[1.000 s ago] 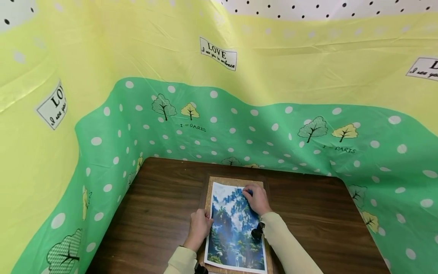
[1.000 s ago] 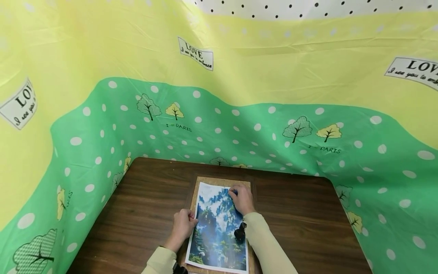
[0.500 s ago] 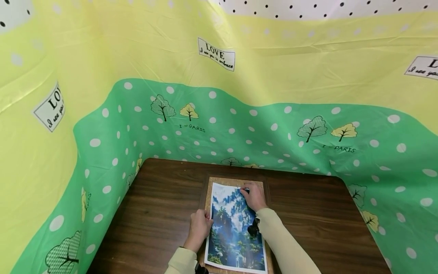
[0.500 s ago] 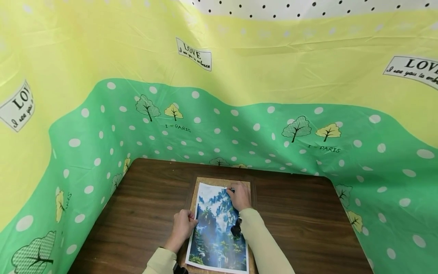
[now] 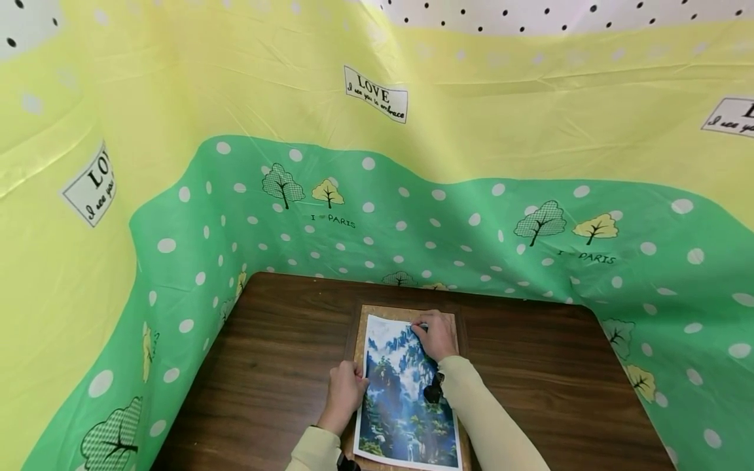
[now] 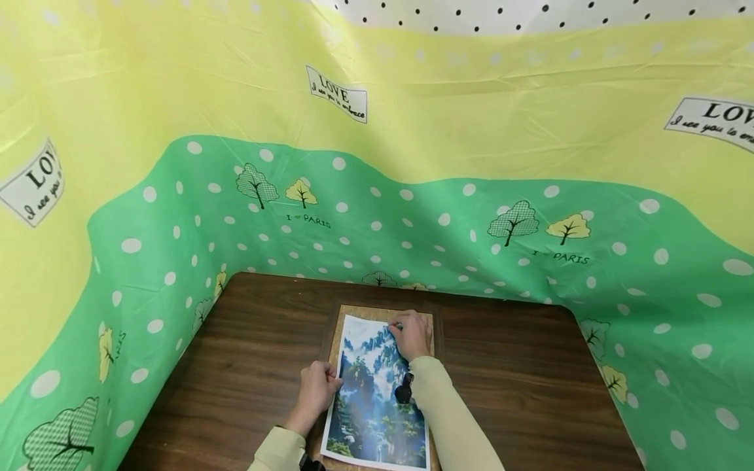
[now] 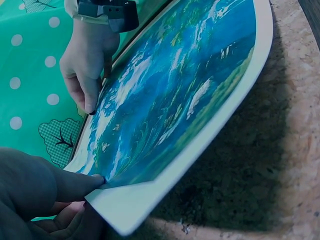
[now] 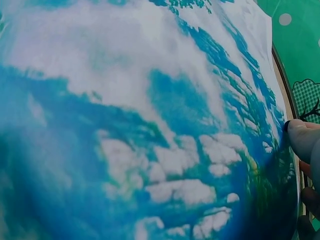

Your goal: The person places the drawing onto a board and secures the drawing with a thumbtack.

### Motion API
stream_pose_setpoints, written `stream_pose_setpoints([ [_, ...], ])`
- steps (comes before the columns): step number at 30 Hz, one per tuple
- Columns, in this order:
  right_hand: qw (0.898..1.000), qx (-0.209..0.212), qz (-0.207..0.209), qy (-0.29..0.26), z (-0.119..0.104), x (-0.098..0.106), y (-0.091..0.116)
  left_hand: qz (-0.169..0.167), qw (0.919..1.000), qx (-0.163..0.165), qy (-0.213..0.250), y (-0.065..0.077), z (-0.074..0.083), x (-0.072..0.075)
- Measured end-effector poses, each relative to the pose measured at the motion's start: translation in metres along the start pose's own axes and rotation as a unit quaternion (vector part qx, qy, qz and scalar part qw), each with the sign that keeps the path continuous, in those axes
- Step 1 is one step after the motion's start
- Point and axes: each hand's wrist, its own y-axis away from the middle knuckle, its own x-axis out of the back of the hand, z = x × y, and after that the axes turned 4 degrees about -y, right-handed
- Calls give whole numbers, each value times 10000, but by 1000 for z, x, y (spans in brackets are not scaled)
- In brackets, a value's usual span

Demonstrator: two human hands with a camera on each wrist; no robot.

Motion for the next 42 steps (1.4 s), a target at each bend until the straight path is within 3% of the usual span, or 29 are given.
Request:
stream_pose_setpoints([
  [8, 9994, -282, -53, 170, -3, -2, -1, -40, 10000, 22, 41, 1, -1, 0],
  [29, 9996, -199, 24, 222, -4, -1, -3, 55, 9998, -30, 178, 1, -2, -2],
  [42, 9993, -274, 261, 30, -9, -1, 0, 208, 9997, -128, -73, 1, 0, -1],
])
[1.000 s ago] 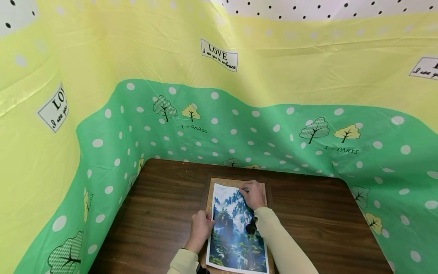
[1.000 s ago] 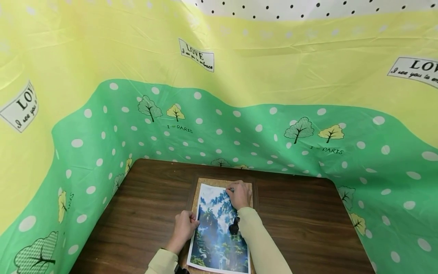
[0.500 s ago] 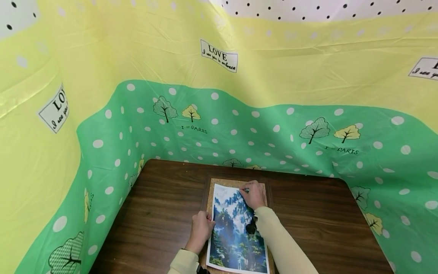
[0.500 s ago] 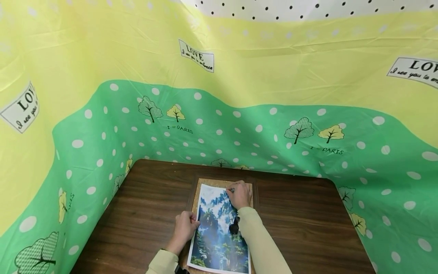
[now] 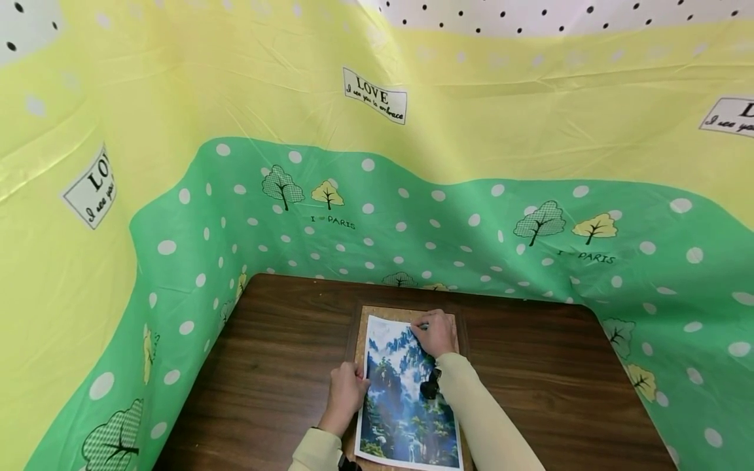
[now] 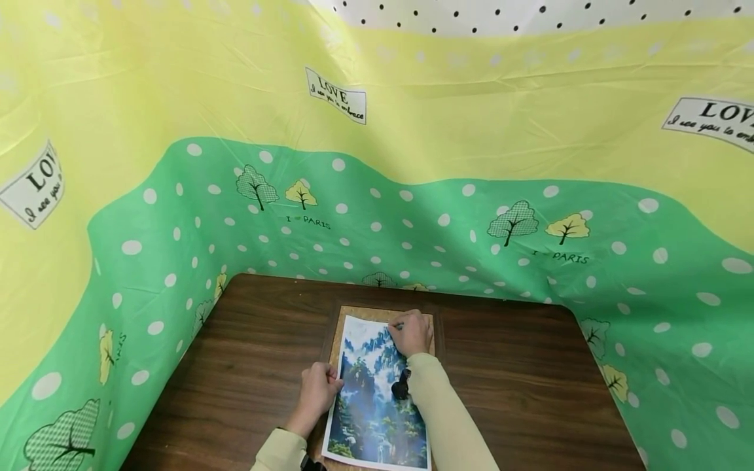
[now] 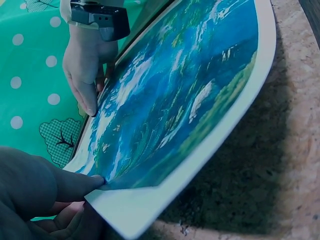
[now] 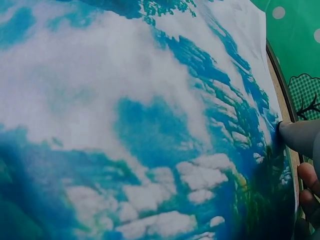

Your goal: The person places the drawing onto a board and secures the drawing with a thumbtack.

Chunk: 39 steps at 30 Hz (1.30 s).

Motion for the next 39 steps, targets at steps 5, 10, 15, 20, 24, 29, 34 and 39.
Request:
stream_pose_setpoints([
  [5, 9999, -113, -26, 10, 1, -1, -1, -17, 10000, 26, 10, 1, 1, 1],
  [10, 9996, -260, -69, -101, 3, -2, -2, -31, 10000, 70, 39, 1, 1, 0],
  [15, 9993, -295, -7, -214, 5, -4, -3, -6, 10000, 60, 20, 0, 2, 1],
  [20, 9991, -361, 13, -239, 6, -5, -3, 11, 10000, 30, 17, 0, 2, 1],
  [24, 9983, -458, 11, -352, 5, -4, -3, -58, 9999, 80, 96, 1, 2, 1],
  [29, 9978, -482, 5, -461, 6, -4, -5, -129, 9997, 113, 161, 1, 2, 1],
  [34, 9970, -594, -18, -487, 5, -5, -6, -121, 9998, 128, 107, 1, 2, 1],
  [39, 9956, -824, 3, -450, 3, -7, -7, -187, 9995, 214, 142, 0, 3, 2],
])
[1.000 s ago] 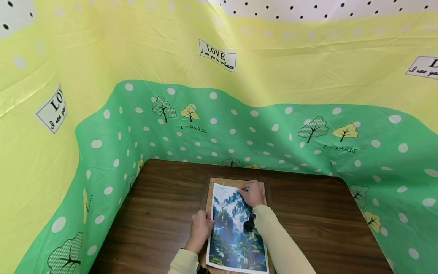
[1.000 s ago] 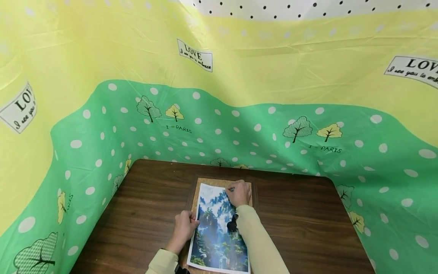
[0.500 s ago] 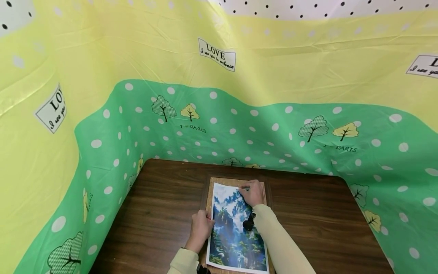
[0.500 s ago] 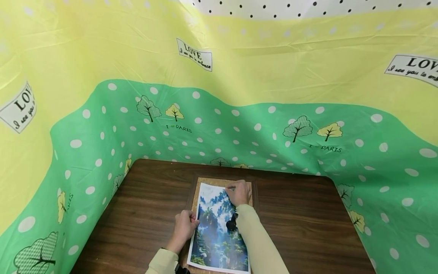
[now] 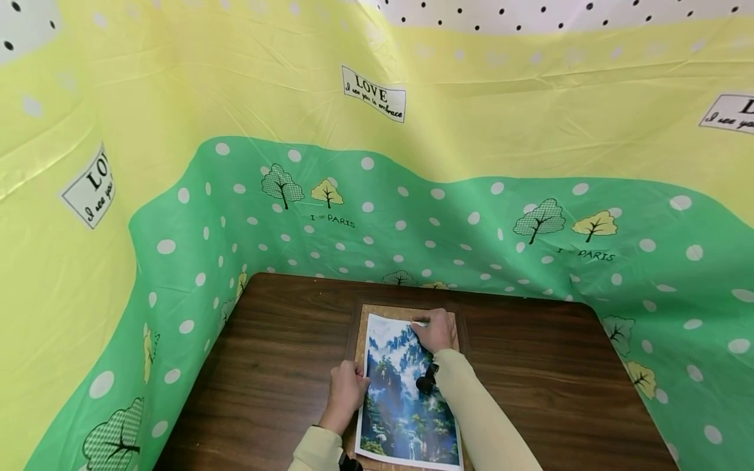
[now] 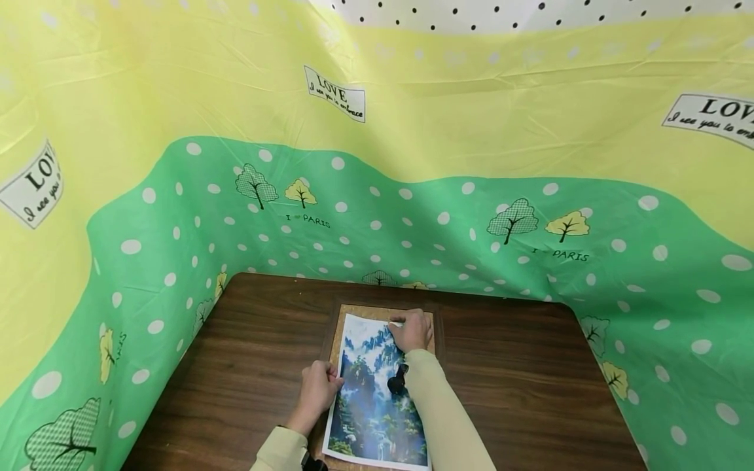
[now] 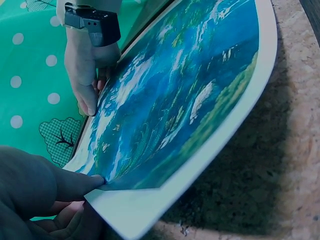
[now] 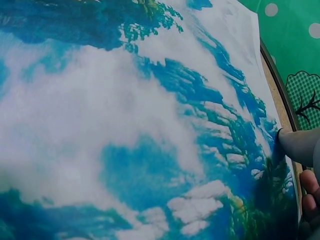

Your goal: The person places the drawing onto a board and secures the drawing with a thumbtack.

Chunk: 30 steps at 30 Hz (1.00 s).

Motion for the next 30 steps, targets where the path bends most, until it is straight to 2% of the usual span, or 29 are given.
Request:
stream_pose_setpoints([
  [5, 9998, -217, -46, -11, -1, -2, 0, -45, 10000, 33, 49, 2, -1, 0],
  [12, 9997, -208, -4, -129, -3, -1, -2, -5, 9999, 128, 74, 0, 0, -1],
  [22, 9994, -324, -6, -86, -4, 0, -5, 17, 10000, -59, 28, -2, -2, -2],
  [30, 9988, -472, -40, -153, -10, 1, -3, 67, 10000, -50, -31, -2, -3, -2],
])
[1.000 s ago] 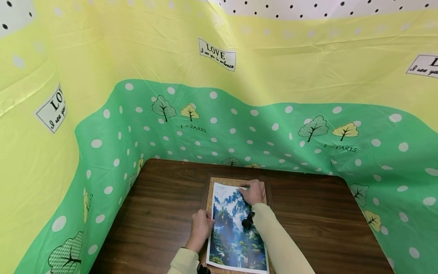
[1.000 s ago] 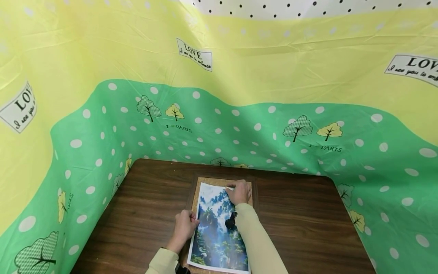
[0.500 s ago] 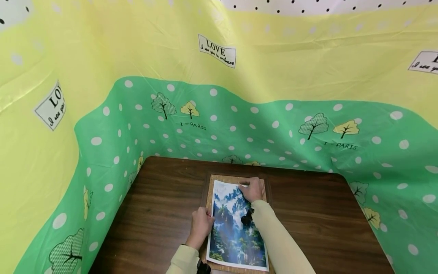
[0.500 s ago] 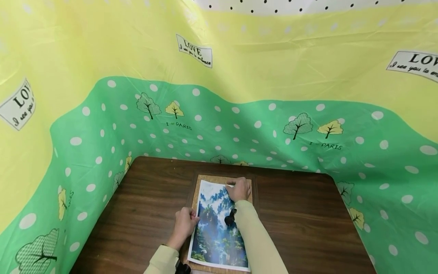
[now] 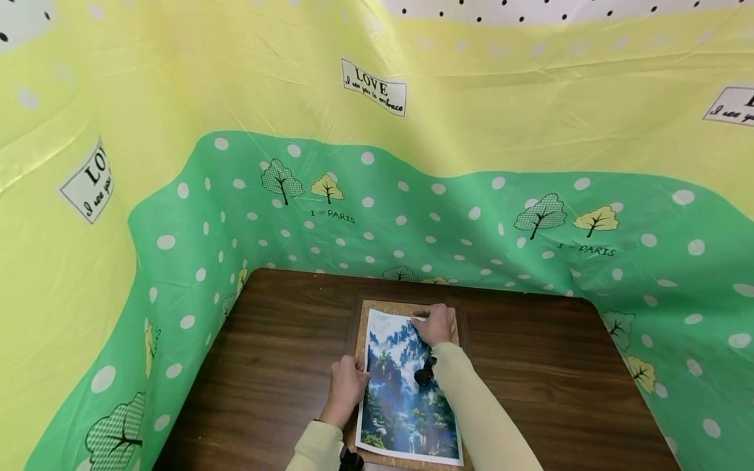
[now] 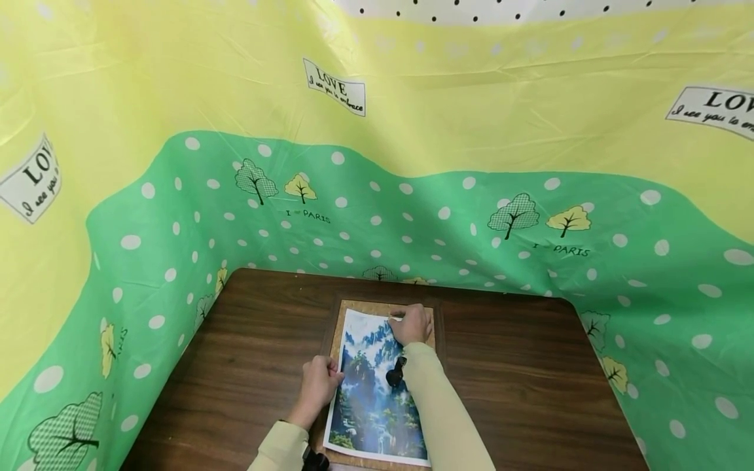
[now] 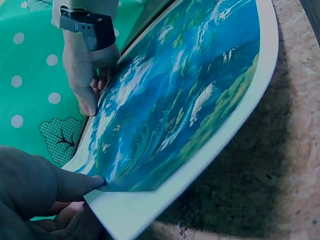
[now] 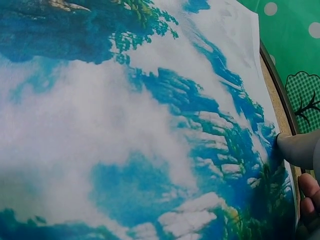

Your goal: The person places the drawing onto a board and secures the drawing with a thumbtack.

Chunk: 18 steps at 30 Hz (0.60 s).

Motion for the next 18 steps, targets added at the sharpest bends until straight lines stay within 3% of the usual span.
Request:
stream_pose_setpoints([
  [6, 10000, -40, 33, 78, 1, -2, 0, -76, 9998, 119, 106, 1, 1, 1],
  [18, 9999, -109, 66, 40, 0, -4, 1, -25, 9999, 47, 143, 1, 2, 2],
])
